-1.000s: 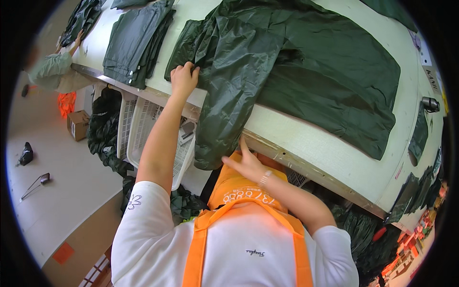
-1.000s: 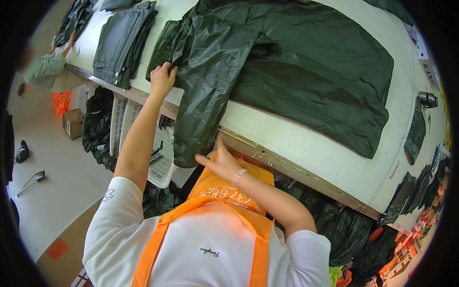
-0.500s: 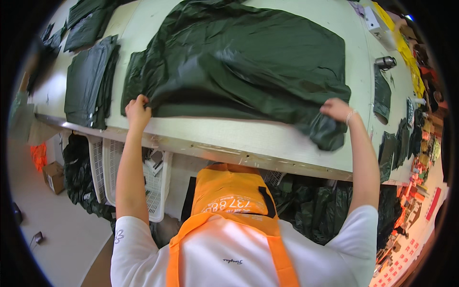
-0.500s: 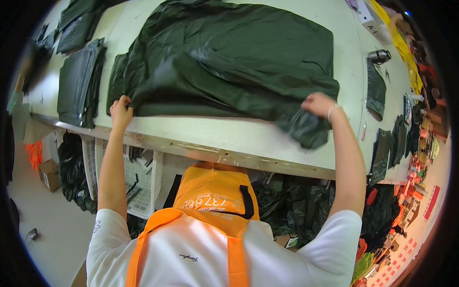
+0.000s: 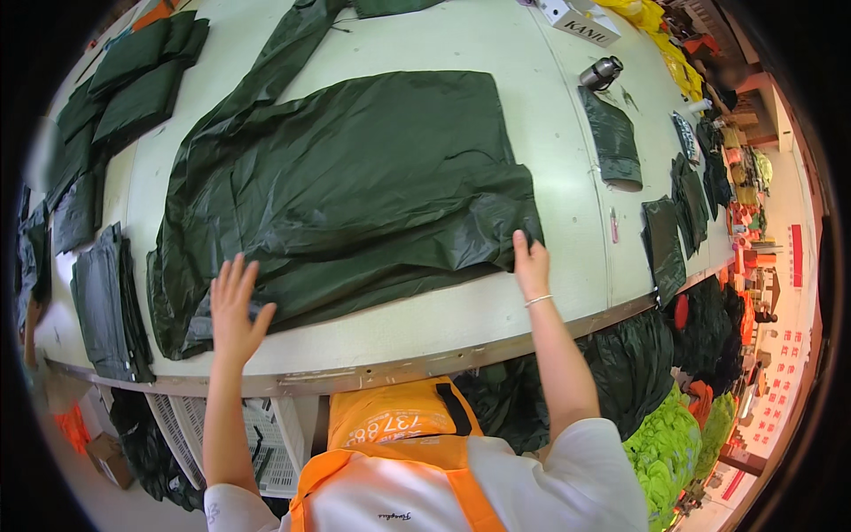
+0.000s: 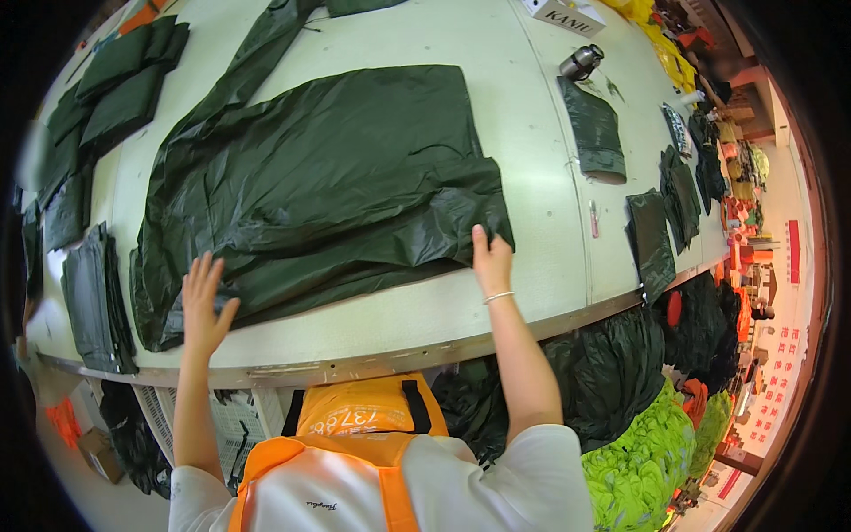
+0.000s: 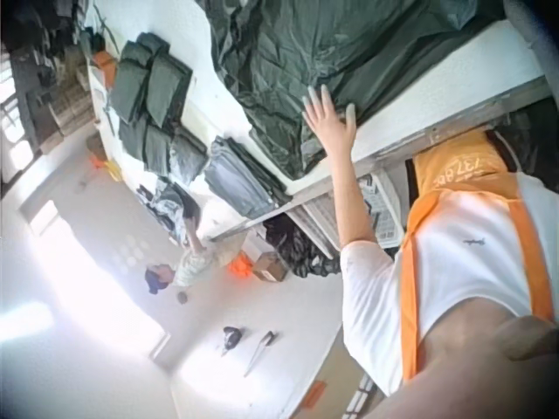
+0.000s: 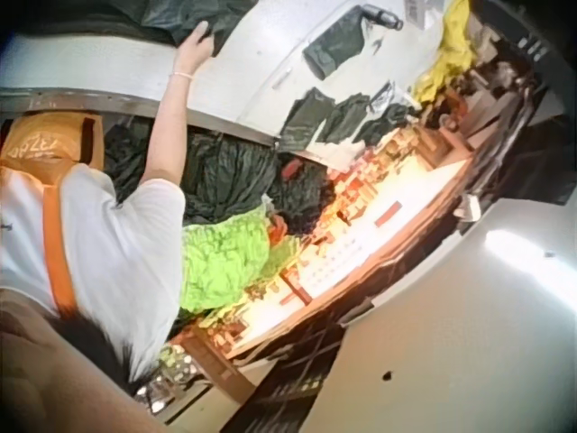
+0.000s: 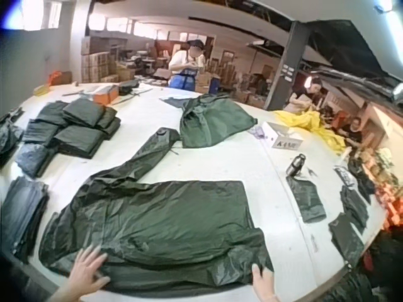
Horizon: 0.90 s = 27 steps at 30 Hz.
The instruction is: The person folds a dark green jacket on a white table. They smooth the fabric, fold the sleeves inward, fold the jacket in half lengthwise, then fold it into a compact rectangle. The folded jacket is placed on a stack of similar folded jackets.
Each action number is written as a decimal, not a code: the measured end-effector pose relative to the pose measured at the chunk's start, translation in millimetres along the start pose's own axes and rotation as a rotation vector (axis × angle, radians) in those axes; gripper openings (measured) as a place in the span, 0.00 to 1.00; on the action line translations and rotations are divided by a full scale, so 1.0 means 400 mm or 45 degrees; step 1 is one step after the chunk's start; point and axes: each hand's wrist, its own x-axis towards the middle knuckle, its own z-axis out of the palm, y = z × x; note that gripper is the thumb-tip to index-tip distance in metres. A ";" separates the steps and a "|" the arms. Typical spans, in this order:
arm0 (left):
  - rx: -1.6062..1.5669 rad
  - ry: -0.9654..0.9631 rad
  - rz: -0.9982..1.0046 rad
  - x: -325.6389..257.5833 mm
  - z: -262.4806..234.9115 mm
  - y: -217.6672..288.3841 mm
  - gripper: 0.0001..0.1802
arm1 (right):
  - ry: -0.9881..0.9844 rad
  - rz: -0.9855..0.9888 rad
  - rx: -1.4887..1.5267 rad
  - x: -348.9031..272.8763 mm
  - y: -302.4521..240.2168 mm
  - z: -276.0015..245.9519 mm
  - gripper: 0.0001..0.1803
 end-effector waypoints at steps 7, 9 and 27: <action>0.341 -0.135 -0.087 0.097 0.213 -0.078 0.44 | 0.268 -0.559 -0.031 0.119 -0.082 -0.067 0.22; 0.343 -0.085 -0.103 0.116 0.237 -0.076 0.44 | 0.132 -0.460 -0.361 0.174 0.036 -0.070 0.22; 0.213 0.009 -0.066 0.226 0.257 -0.029 0.41 | 0.167 -0.102 1.165 0.096 0.034 -0.072 0.08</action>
